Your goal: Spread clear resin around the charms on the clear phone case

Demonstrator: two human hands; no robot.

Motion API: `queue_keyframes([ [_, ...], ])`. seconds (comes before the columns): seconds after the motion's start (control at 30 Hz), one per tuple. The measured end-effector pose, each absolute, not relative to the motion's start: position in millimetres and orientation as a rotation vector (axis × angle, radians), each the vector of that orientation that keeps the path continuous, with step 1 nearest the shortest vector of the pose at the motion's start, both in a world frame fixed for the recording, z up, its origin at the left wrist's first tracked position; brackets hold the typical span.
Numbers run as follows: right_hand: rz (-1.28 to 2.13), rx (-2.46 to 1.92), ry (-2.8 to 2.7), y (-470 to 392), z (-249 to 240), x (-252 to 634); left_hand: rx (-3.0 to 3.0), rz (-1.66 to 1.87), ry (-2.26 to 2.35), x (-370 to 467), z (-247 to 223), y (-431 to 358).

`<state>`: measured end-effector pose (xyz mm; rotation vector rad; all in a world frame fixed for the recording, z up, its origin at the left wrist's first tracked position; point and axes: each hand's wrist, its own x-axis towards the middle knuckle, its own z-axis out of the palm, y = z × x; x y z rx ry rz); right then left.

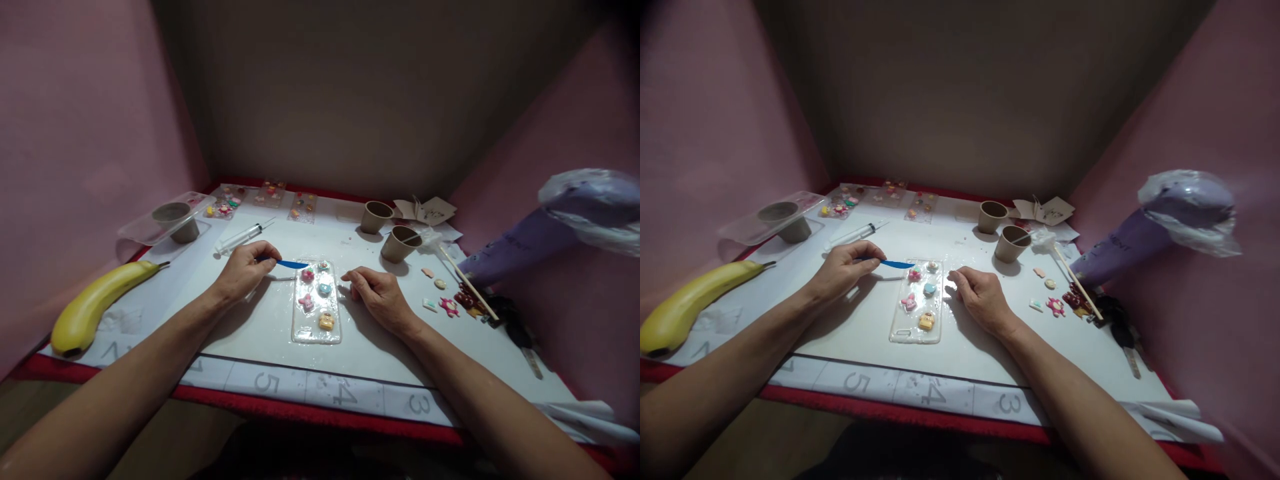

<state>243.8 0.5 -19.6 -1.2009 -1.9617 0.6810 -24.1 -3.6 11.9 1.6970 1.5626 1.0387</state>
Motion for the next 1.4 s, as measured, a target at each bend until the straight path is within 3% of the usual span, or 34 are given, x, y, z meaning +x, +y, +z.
queue_keyframes([
  [1.4, 0.691, -1.196, -1.957, 1.3, -21.7, 244.1, 1.624, 1.141, 1.609, -29.1, 3.9, 1.3],
])
